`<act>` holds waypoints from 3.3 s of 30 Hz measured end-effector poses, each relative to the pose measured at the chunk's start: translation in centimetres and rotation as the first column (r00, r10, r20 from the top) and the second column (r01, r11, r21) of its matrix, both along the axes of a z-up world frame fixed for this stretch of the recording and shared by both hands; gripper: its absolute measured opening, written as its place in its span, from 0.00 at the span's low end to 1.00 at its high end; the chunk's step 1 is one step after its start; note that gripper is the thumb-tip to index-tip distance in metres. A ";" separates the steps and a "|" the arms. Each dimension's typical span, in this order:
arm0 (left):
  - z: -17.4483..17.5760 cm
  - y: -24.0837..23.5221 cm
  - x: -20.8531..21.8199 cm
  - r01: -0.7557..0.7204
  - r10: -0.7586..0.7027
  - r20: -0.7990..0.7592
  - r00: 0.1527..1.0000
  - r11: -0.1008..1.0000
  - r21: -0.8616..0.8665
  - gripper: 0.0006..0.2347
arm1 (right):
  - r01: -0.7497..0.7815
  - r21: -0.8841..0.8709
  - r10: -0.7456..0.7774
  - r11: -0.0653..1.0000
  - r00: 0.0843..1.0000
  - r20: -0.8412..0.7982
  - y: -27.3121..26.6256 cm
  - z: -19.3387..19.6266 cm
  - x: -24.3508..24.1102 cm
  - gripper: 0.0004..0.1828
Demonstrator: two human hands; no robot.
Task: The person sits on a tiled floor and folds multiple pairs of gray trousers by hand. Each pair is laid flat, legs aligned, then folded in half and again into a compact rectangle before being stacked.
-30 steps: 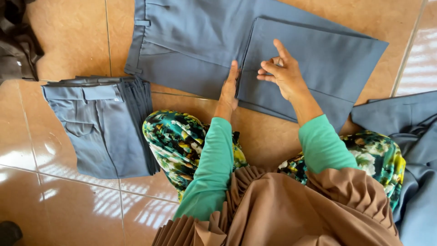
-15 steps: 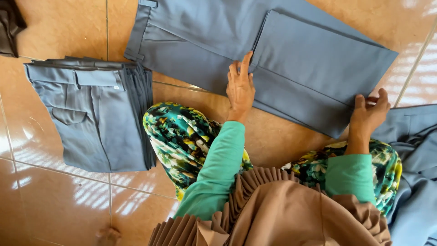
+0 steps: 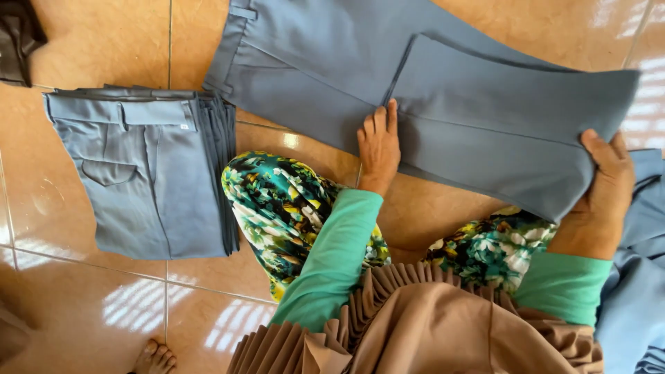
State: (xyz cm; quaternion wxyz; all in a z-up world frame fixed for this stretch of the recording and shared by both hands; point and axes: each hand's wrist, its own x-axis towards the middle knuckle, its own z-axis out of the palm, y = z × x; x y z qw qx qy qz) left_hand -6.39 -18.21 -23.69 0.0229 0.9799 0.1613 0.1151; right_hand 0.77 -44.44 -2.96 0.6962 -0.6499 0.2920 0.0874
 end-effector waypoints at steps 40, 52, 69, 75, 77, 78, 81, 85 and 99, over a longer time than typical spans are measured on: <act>2.4 14.1 -3.4 -0.461 0.270 -0.389 0.881 0.673 -0.578 0.32 | -0.363 -0.928 0.782 0.080 0.600 -0.167 7.1 -15.0 -6.3 0.30; 0.6 9.9 -2.4 -0.510 0.152 -0.487 0.860 0.272 -0.816 0.35 | -0.486 -0.873 0.780 0.025 0.556 -0.287 6.0 -15.8 -10.2 0.68; 23.5 -2.7 0.7 0.317 0.460 0.042 0.887 -0.540 -0.780 0.25 | -0.586 -0.177 0.606 0.791 0.712 0.355 5.9 -11.4 -10.0 0.26; 22.7 -9.9 6.5 0.293 -0.119 0.357 0.927 -0.364 -0.884 0.40 | -0.069 0.358 0.094 0.931 0.994 -0.054 3.7 -10.7 -7.9 0.19; 19.1 -11.3 7.0 0.306 -0.365 0.259 0.894 0.075 -0.949 0.23 | -0.004 0.005 0.005 1.000 0.962 -0.273 2.8 -13.0 -7.1 0.34; 16.5 -11.8 6.2 0.306 -0.364 0.258 0.895 0.079 -0.949 0.23 | -0.006 0.009 0.008 1.000 0.962 -0.272 2.1 -15.5 -7.7 0.34; 8.7 -12.6 3.1 0.501 -0.442 0.280 0.852 0.534 -0.681 0.19 | -0.011 -0.169 -0.026 0.986 0.976 -0.218 0.5 -19.0 -8.7 0.37; 2.1 -13.1 -1.1 0.472 -0.488 -0.086 0.869 0.868 -0.157 0.27 | -0.007 -0.695 0.057 0.719 0.997 0.049 1.5 -16.2 -8.9 0.36; 3.1 -14.7 -0.7 0.474 -0.469 -0.071 0.880 0.876 0.091 0.24 | -0.042 -0.986 0.575 0.164 0.816 0.061 -2.7 -18.2 5.2 0.31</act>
